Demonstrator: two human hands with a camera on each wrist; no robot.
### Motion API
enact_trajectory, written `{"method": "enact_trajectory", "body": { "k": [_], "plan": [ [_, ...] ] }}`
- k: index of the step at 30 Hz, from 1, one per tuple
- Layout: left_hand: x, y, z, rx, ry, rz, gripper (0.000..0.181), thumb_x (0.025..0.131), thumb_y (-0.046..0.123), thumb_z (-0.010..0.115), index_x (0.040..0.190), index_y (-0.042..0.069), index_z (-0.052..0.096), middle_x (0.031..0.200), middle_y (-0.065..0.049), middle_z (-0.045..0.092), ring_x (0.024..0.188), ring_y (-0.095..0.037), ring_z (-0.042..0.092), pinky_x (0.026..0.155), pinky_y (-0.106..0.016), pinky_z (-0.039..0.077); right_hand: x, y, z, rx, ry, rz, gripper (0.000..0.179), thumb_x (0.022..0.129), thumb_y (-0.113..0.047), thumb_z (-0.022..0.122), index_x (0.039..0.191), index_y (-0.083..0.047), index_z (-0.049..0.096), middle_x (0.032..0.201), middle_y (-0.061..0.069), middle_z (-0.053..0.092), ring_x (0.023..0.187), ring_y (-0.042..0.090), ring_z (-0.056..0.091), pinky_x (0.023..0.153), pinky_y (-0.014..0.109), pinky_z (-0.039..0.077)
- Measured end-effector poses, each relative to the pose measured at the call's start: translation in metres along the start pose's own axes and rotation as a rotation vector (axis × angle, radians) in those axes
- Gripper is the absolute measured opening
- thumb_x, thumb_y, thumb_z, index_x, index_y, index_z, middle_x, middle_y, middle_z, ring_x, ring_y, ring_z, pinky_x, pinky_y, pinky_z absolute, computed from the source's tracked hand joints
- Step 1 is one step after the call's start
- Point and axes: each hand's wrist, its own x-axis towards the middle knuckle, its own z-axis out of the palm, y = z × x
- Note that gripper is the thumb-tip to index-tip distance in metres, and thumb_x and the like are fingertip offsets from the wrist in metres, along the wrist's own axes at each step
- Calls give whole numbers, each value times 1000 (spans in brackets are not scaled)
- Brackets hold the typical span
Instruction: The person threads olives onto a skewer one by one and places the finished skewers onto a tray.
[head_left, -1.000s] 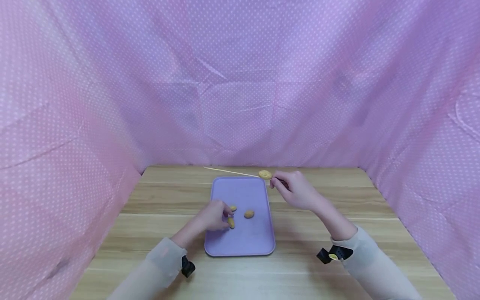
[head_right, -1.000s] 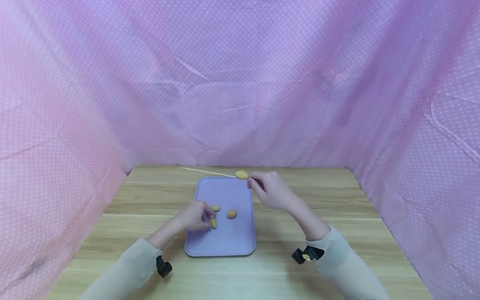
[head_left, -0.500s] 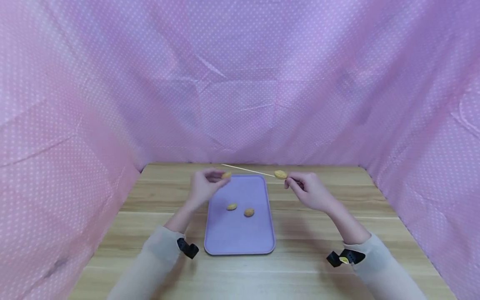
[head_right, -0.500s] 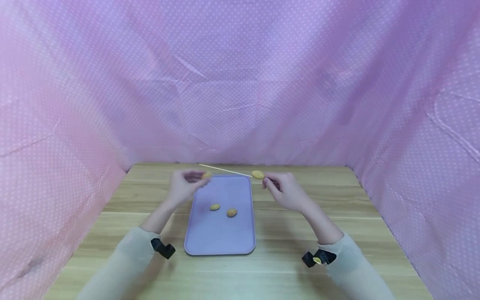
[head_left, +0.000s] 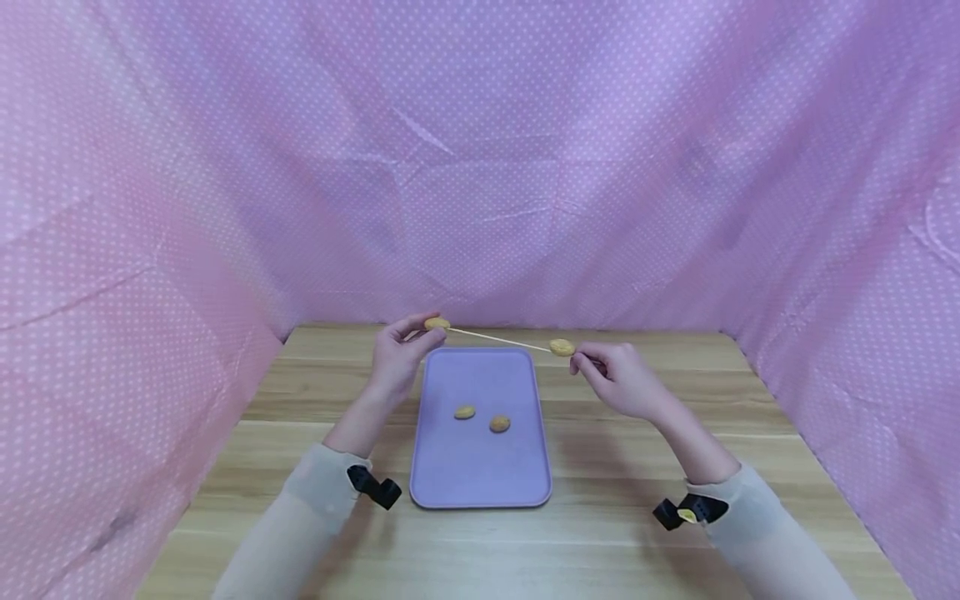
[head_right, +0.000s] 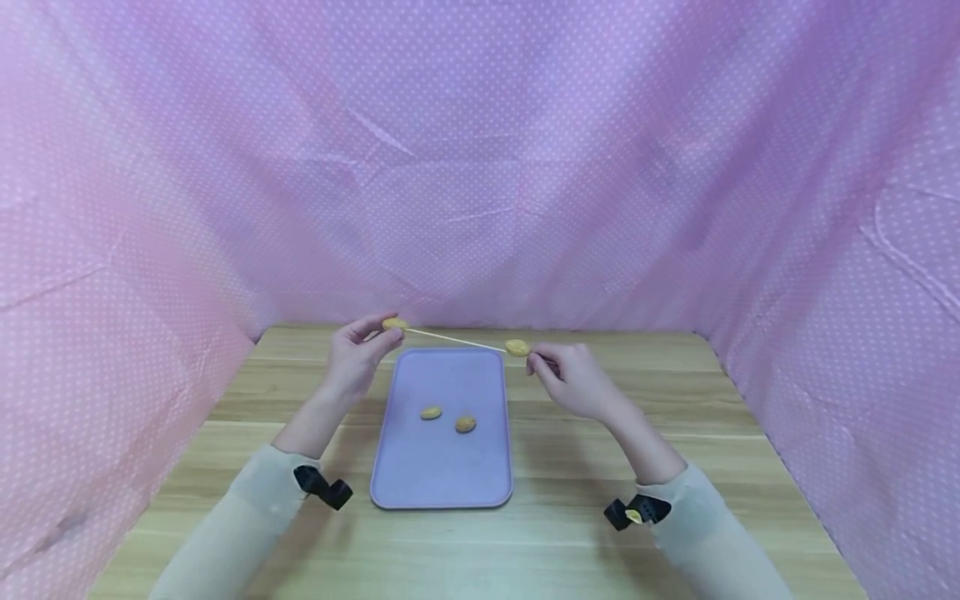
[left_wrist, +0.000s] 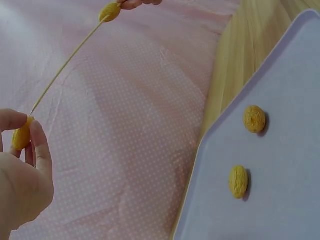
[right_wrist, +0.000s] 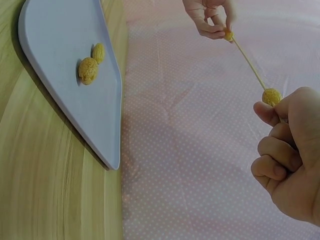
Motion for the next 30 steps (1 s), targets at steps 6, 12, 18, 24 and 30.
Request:
{"method": "enact_trajectory", "body": {
  "k": [6,12,18,24,30],
  "plan": [
    [-6,1,4,10,-57,14,38,88,-18,72,122,0,75,96,6,77,87,-9,75,87,-21,68,-2,0,-1,-11,-5,-7,25,106,-4,60,85,-15,71,58,-17,36,51,-5,30,43,17,29],
    [-11,-2,10,-59,-43,0,38,96,-15,66,122,10,77,92,6,79,85,-7,76,89,-22,68,-6,-1,-1,-28,0,-23,25,105,-3,61,85,-13,71,58,-17,36,51,-6,30,43,18,29],
    [-19,-2,16,-182,1,-75,33,99,-16,60,122,5,71,88,5,79,86,-9,79,90,-23,68,-10,-3,-2,-33,24,-56,26,104,-1,61,84,-15,70,58,-17,36,52,-7,29,43,17,29],
    [-26,-5,18,-250,0,-55,37,98,-19,59,92,16,71,89,2,81,87,-10,79,89,-25,69,-11,-6,-3,-27,32,-66,25,104,-1,60,85,-14,70,59,-16,37,52,-7,29,43,17,29],
    [-32,-7,22,-277,0,-54,39,98,-19,59,91,16,73,90,2,81,88,-11,79,88,-24,68,-13,-8,-3,-19,29,-87,25,105,0,60,87,-14,70,59,-15,37,53,-7,28,43,17,29]
  ]
}}
